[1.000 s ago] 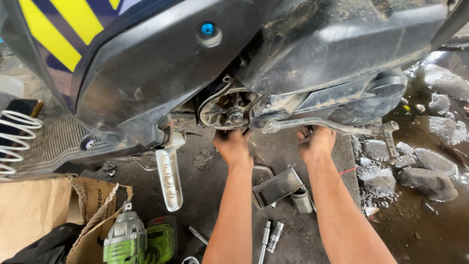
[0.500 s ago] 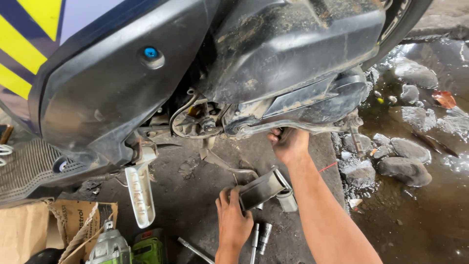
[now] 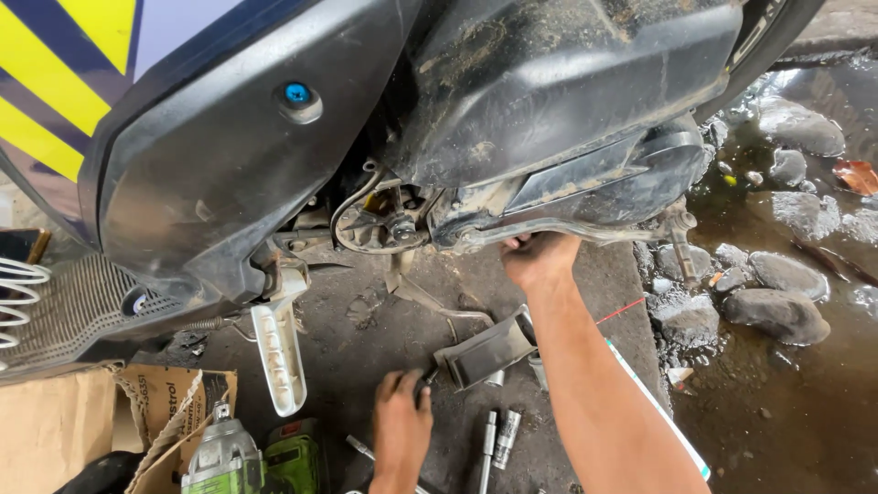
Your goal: Performing maintenance or repair on a motorcycle engine area using a socket wrench and spray lubricant.
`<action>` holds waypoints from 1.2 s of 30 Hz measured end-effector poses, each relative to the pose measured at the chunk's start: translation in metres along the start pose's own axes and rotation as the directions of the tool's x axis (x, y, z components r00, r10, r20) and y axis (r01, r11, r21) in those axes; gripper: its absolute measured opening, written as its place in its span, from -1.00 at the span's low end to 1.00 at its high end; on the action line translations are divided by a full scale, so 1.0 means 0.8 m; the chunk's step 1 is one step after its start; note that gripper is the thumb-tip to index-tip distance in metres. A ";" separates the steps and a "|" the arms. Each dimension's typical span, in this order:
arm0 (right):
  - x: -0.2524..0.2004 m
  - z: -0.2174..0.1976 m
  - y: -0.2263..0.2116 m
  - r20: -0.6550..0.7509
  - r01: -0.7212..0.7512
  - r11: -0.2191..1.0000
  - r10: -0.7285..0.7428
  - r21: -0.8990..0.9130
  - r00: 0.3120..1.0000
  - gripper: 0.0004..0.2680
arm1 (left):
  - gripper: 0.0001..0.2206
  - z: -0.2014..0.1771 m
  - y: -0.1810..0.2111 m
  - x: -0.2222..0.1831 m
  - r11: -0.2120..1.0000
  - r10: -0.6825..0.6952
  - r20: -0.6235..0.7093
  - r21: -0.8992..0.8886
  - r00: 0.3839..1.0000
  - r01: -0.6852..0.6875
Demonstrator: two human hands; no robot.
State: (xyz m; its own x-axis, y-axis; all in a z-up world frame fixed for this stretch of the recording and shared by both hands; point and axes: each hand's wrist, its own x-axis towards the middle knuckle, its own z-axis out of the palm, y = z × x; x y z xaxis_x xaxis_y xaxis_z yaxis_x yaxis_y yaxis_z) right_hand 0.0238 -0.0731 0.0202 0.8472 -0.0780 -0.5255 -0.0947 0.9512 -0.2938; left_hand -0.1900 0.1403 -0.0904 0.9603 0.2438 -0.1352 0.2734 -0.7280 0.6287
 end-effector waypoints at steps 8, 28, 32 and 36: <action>0.027 -0.022 -0.008 0.042 -0.016 0.999 0.017 -0.038 0.999 -0.80 | -0.91 0.029 -0.010 -0.002 0.969 0.189 -0.090 0.181 0.978 -0.171; -0.001 0.001 -0.004 0.043 -0.005 0.999 0.003 0.039 0.999 -0.80 | -0.79 0.016 0.032 -0.034 0.228 -0.629 0.164 -0.896 0.760 0.382; 0.015 -0.013 -0.010 0.011 0.014 1.000 -0.014 0.009 1.000 -0.77 | -0.85 0.017 0.020 -0.034 0.279 -0.627 0.200 -0.844 0.753 0.457; -0.047 -0.032 -0.014 0.179 0.135 0.714 -0.014 -0.687 0.984 -0.93 | -0.85 0.012 0.021 -0.032 0.306 -0.636 0.203 -0.820 0.744 0.484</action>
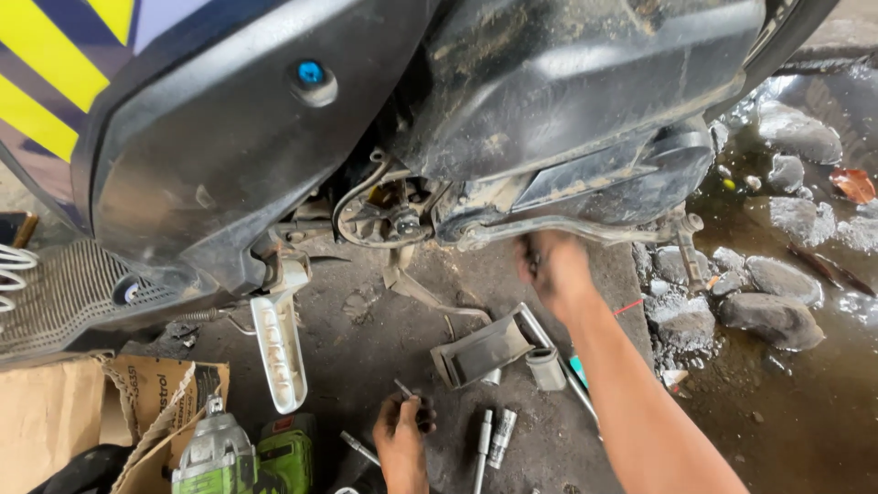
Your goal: Performing maintenance or repair on a motorcycle engine area using a socket wrench and spray lubricant.
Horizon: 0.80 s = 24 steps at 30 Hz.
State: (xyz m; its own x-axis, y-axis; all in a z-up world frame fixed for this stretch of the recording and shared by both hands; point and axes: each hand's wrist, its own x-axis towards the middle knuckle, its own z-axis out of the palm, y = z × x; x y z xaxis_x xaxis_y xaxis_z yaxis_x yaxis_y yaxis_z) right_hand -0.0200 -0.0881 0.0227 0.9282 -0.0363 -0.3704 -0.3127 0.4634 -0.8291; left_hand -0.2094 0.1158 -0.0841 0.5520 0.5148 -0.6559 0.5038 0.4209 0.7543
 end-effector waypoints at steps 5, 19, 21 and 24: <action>-0.076 -0.014 0.042 0.556 0.596 -0.061 0.295 -0.801 0.777 -0.61 | -0.86 -0.003 -0.001 0.000 0.999 0.048 0.049 -0.024 0.998 -0.047; -0.048 -0.041 0.045 0.555 0.436 0.617 0.000 -0.655 0.832 -0.80 | -0.94 0.001 0.012 0.006 0.945 0.312 0.047 -0.115 0.949 -0.305; -0.050 -0.052 0.060 0.386 0.195 0.801 0.048 -0.566 0.921 -0.72 | -0.92 0.009 0.024 -0.012 0.961 0.271 0.088 -0.089 0.959 -0.263; -0.054 -0.061 0.071 0.171 -0.071 0.917 0.150 -0.394 0.974 -0.58 | -0.89 0.019 0.037 -0.033 0.969 0.247 0.137 -0.036 0.959 -0.244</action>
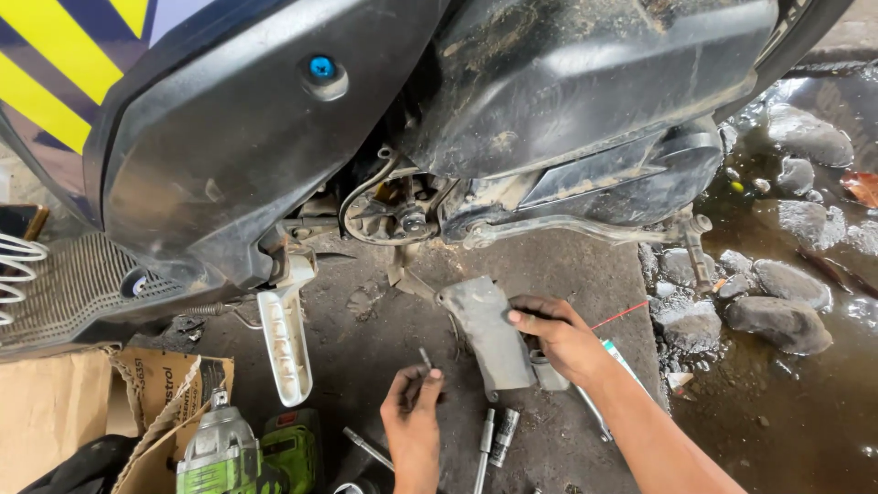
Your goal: Performing maintenance or repair on a motorcycle engine area using a socket wrench and spray lubricant.
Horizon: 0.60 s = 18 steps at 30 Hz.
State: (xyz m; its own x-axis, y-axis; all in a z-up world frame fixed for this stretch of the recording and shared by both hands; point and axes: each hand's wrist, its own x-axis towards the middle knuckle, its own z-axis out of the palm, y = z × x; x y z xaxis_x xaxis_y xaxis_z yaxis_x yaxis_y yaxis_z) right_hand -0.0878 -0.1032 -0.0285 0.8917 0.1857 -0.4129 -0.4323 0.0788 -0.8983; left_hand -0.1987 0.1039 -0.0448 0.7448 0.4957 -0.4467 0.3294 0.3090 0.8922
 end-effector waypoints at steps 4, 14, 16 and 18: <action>-0.010 -0.003 -0.010 0.010 0.012 1.000 -0.012 0.016 1.000 -0.61 | -0.82 0.015 0.029 -0.006 0.987 0.115 0.133 0.092 0.984 -0.128; -0.043 -0.014 -0.042 0.189 0.461 0.769 -0.422 -0.442 0.887 -0.91 | -0.64 0.048 0.079 0.001 0.981 0.058 0.182 0.172 0.982 -0.089; -0.049 -0.013 -0.048 0.230 0.510 0.667 -0.466 -0.543 0.854 -0.88 | -0.57 0.060 0.066 0.016 0.999 -0.005 0.227 0.032 0.974 -0.002; -0.055 -0.012 -0.056 0.228 0.540 0.602 -0.517 -0.588 0.825 -0.89 | -0.59 0.070 0.089 0.009 1.000 0.016 0.225 0.020 0.974 -0.021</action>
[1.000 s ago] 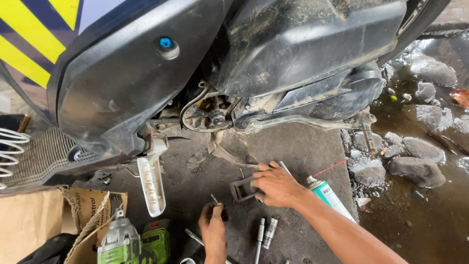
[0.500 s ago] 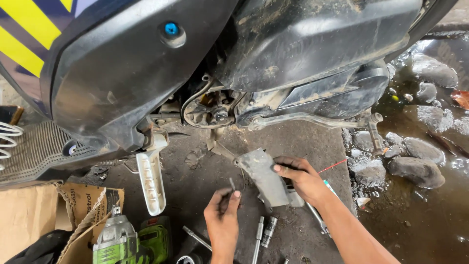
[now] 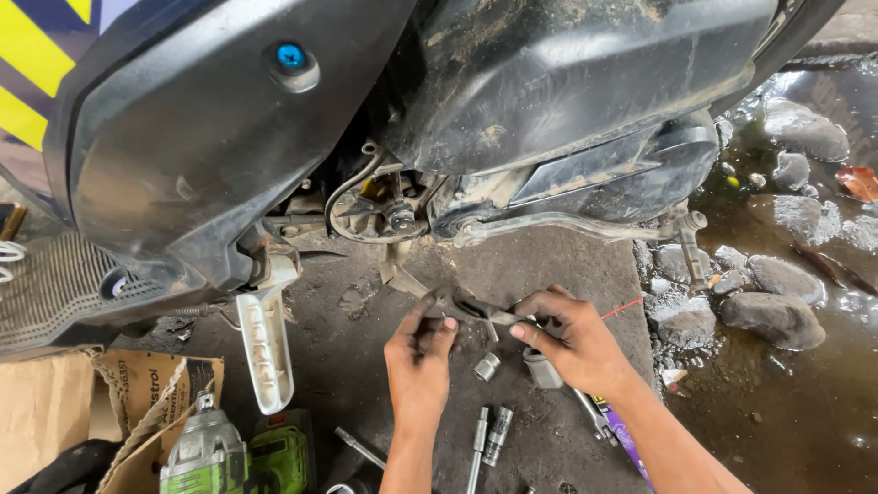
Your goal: Performing maintenance or repair on a motorcycle engine area using a socket wrench and spray lubricant.
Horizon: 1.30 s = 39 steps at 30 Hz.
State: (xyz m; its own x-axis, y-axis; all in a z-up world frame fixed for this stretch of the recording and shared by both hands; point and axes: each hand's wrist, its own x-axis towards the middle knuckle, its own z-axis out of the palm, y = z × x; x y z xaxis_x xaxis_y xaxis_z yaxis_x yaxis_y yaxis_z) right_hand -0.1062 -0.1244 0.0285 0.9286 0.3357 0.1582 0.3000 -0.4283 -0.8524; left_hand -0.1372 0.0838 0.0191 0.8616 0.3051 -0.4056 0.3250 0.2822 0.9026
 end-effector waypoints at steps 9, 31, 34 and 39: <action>0.032 -0.017 0.000 -0.265 0.233 0.900 -0.341 -0.367 0.902 -0.97 | -0.65 0.071 0.000 0.054 0.943 -0.001 -0.015 -0.333 1.000 -0.004; 0.055 0.004 0.079 -0.781 -0.115 0.993 0.103 0.041 0.617 -0.33 | -0.66 0.154 0.054 0.088 0.742 -0.134 -0.024 -0.665 0.991 0.085; 0.084 0.003 0.023 -0.618 -0.002 0.784 0.491 0.621 0.614 -0.49 | -0.63 0.151 0.049 0.097 0.689 -0.122 -0.025 -0.721 0.992 0.067; 0.099 0.003 0.024 -0.542 0.065 0.665 0.544 0.744 0.640 -0.82 | -0.64 0.155 0.074 0.074 0.722 -0.138 -0.007 -0.686 0.990 0.096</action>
State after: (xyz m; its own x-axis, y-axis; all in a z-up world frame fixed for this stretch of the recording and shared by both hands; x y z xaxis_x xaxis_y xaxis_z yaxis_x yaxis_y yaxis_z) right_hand -0.0271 -0.1042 0.0234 0.8762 -0.4730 -0.0923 0.0972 0.3609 -0.9275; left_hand -0.0187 0.0054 0.0666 0.8055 0.2696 -0.5276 0.0499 0.8564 0.5138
